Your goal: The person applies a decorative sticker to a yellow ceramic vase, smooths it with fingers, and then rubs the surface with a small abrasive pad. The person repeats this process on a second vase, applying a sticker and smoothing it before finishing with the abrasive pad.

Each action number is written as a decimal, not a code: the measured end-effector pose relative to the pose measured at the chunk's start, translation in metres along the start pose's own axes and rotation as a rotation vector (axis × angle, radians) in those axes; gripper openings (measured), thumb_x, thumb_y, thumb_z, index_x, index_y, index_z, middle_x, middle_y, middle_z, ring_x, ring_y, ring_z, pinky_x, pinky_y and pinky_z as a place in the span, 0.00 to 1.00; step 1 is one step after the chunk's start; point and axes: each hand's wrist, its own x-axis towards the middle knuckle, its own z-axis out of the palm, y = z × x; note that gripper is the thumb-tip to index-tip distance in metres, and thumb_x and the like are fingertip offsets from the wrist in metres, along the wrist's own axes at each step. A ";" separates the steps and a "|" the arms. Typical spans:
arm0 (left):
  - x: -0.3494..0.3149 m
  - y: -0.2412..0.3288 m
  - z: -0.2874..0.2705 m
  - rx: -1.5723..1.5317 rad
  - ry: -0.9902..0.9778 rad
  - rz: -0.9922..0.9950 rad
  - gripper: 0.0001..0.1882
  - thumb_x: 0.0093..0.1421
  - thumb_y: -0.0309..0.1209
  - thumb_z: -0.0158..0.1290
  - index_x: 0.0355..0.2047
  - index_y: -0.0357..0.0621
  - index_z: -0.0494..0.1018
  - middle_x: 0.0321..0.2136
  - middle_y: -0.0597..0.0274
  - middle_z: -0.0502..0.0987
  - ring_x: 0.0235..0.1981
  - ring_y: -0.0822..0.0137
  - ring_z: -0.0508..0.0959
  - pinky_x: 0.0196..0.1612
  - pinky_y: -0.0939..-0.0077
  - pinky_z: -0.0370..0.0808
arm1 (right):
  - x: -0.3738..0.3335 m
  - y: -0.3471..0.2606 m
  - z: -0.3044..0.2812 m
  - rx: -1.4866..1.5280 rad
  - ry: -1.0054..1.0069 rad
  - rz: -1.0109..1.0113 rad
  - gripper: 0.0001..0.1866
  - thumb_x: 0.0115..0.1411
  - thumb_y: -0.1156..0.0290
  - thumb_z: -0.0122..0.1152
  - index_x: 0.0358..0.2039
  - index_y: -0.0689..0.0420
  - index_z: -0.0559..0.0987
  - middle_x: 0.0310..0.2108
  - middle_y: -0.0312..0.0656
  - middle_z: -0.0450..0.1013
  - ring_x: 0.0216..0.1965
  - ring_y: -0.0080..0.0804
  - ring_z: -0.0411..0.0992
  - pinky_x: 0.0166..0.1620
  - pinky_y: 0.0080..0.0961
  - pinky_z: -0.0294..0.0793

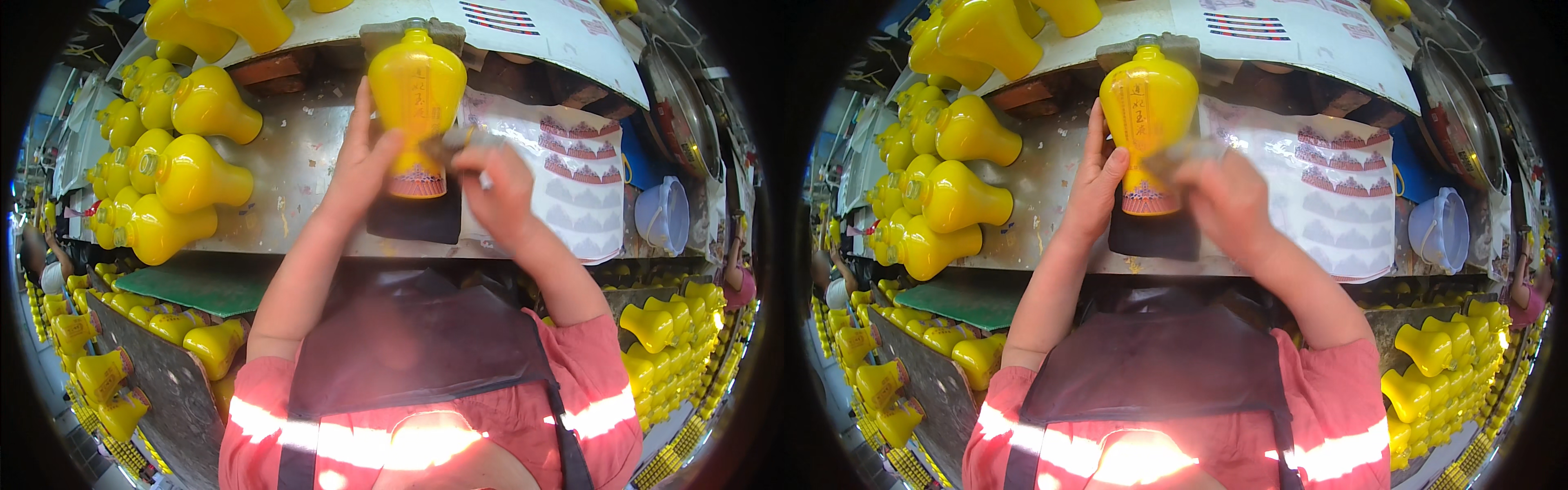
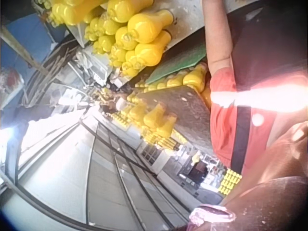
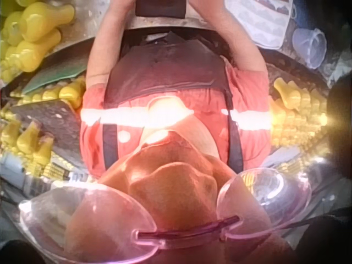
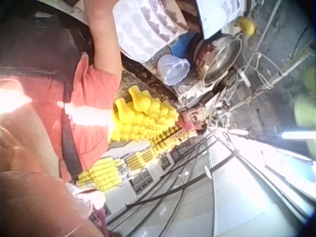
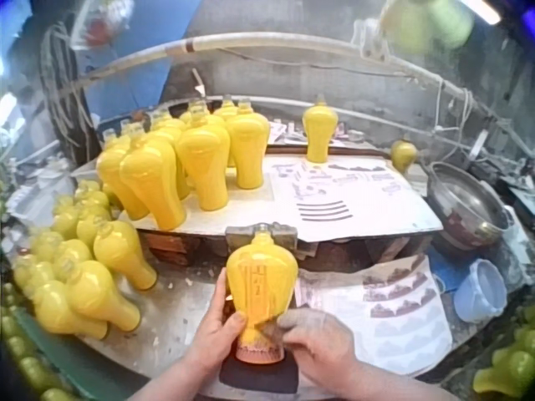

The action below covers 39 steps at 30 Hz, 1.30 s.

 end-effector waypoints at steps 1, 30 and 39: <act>0.000 0.001 -0.001 0.009 0.004 -0.002 0.47 0.68 0.32 0.54 0.79 0.47 0.38 0.65 0.51 0.68 0.63 0.61 0.71 0.65 0.67 0.67 | -0.007 -0.002 0.003 0.093 -0.022 -0.066 0.14 0.48 0.86 0.67 0.33 0.54 0.79 0.40 0.42 0.82 0.40 0.42 0.81 0.44 0.34 0.81; 0.056 0.036 0.010 0.469 0.179 0.290 0.27 0.62 0.31 0.61 0.61 0.40 0.68 0.55 0.58 0.72 0.54 0.66 0.73 0.60 0.72 0.70 | 0.078 -0.001 -0.021 -0.043 -0.128 0.296 0.10 0.65 0.73 0.59 0.46 0.58 0.82 0.35 0.43 0.77 0.35 0.39 0.77 0.41 0.31 0.76; 0.076 0.031 0.021 0.391 0.254 0.283 0.14 0.69 0.31 0.51 0.50 0.35 0.76 0.50 0.60 0.74 0.50 0.71 0.74 0.56 0.75 0.71 | 0.071 0.012 0.003 -0.346 -0.253 0.145 0.21 0.65 0.60 0.65 0.58 0.48 0.80 0.27 0.42 0.74 0.25 0.41 0.76 0.29 0.36 0.74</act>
